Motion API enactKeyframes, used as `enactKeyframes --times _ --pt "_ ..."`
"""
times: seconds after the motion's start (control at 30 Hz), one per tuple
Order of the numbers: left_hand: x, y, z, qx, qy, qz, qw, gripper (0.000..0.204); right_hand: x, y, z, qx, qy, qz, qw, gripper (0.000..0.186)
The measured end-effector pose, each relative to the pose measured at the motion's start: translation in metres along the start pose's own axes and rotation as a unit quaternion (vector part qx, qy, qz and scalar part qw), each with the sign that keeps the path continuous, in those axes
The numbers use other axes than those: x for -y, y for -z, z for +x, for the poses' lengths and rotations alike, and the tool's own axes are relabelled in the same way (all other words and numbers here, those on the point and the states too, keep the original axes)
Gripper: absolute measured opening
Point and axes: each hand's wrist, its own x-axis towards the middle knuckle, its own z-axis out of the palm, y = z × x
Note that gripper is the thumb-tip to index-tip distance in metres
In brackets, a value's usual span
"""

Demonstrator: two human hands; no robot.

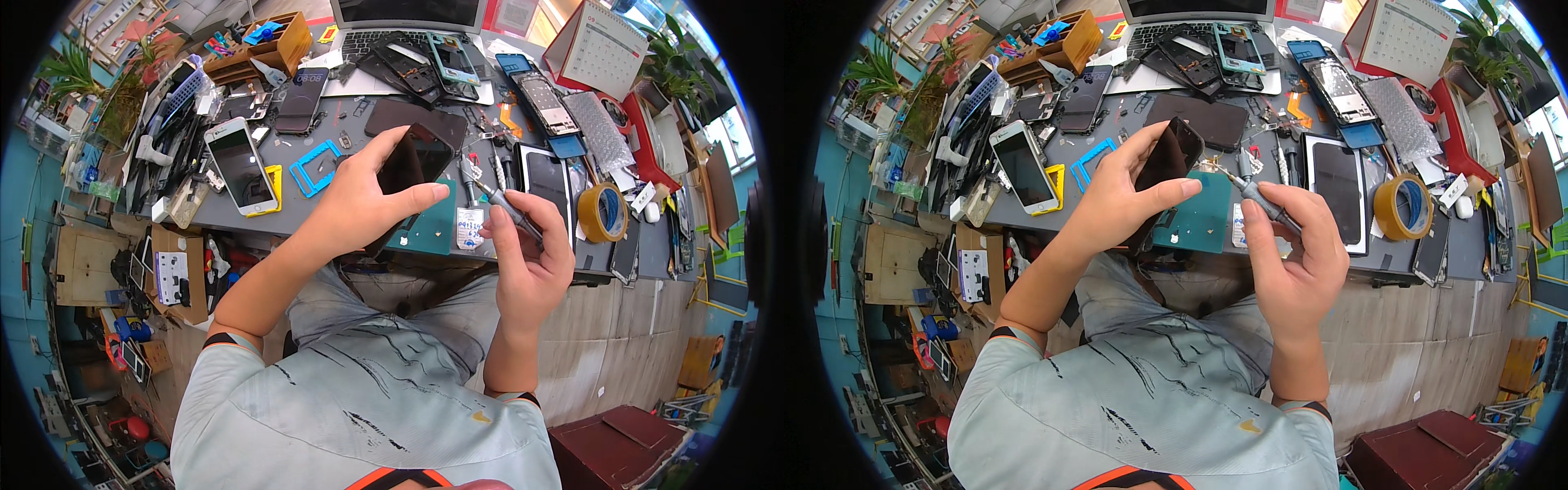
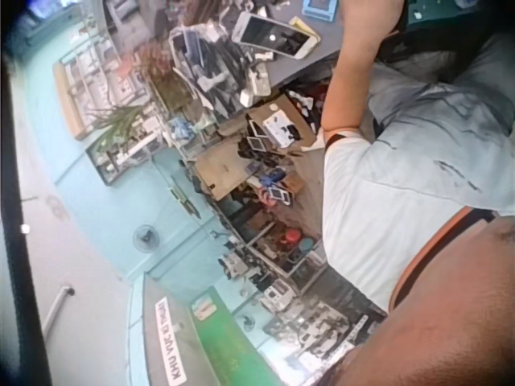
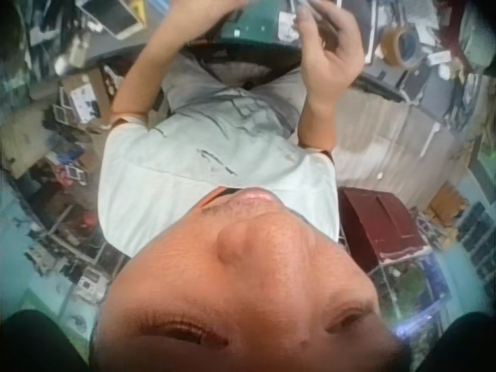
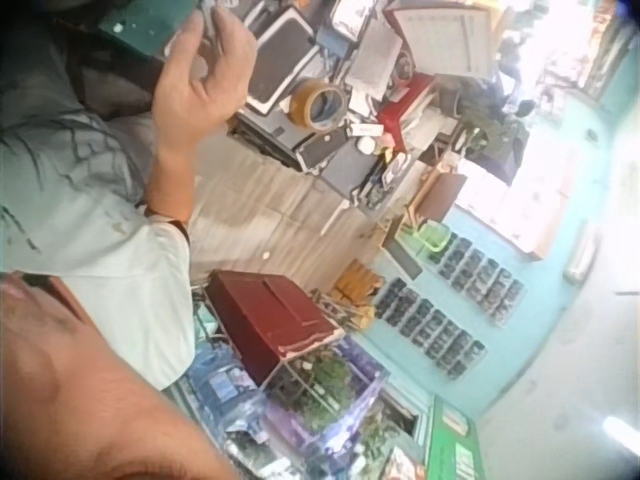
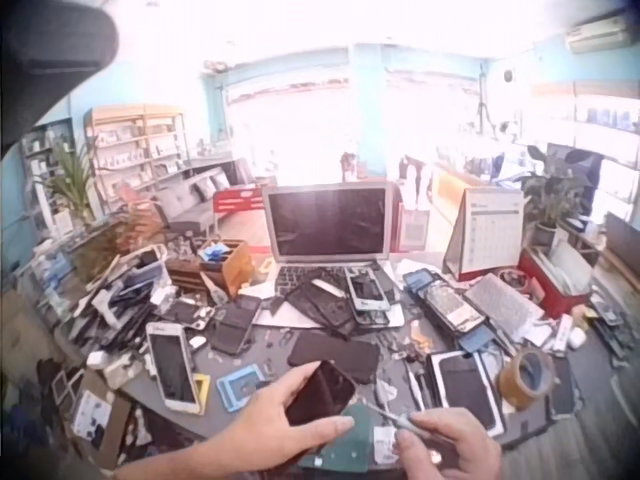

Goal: The person disassembles and reassembles multiple smartphones at a cluttered workbench. They remove back covers, unscrew internal components, and handle various phone parts and tools. The person works on several devices sequentially, using a screwdriver to remove and install screws.

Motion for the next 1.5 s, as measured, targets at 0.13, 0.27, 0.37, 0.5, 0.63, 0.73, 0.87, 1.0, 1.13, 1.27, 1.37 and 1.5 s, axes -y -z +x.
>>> enactKeyframes --times 0.13,0.27,0.37,0.5,0.63,0.73,0.87,1.0,1.13,1.27,1.37,1.5 --pt "0.0 -0.001 -0.002 0.01 0.008 -0.021 1.0 0.082 0.005 -0.006 0.003 0.005 0.015 0.007 1.0 0.028" --pt "-0.003 -0.002 -0.003 0.012 0.002 -0.029 1.0 0.082 0.007 -0.006 0.002 0.022 0.017 -0.002 1.0 0.027" --pt "-0.001 -0.001 -0.003 0.009 -0.004 -0.034 0.999 0.083 0.007 -0.007 0.001 0.034 0.029 -0.016 0.999 0.027" --pt "-0.002 -0.002 -0.002 0.005 -0.005 -0.027 1.0 0.082 0.005 -0.008 -0.001 0.035 0.041 -0.026 0.998 0.027" --pt "-0.003 -0.003 -0.003 0.008 -0.005 -0.032 0.999 0.081 0.006 -0.009 0.0 0.032 0.047 -0.027 0.998 0.026" --pt "-0.003 -0.002 -0.002 0.012 -0.008 -0.033 0.999 0.08 0.007 -0.008 0.0 0.032 0.055 -0.035 0.997 0.026" --pt "-0.007 -0.003 -0.003 0.007 -0.004 -0.026 1.0 0.079 0.005 -0.008 0.001 0.031 0.071 -0.044 0.996 0.025" --pt "0.002 -0.003 -0.001 0.001 -0.014 -0.011 1.0 0.077 0.006 -0.01 0.001 0.023 0.073 -0.048 0.996 0.024" --pt "-0.004 -0.007 -0.004 -0.018 -0.013 0.009 1.0 0.076 0.011 -0.009 0.0 0.02 0.069 -0.112 0.991 0.02" --pt "-0.001 -0.012 -0.004 -0.055 -0.05 0.101 0.992 0.074 0.018 -0.008 -0.003 0.023 0.047 -0.163 0.985 0.019" --pt "-0.001 -0.013 -0.004 -0.066 -0.057 0.131 0.988 0.074 0.02 -0.008 0.006 0.035 0.118 -0.185 0.975 0.019" --pt "0.0 -0.013 -0.002 -0.063 -0.051 0.126 0.989 0.075 0.018 -0.006 0.012 0.051 0.166 -0.191 0.966 0.022"
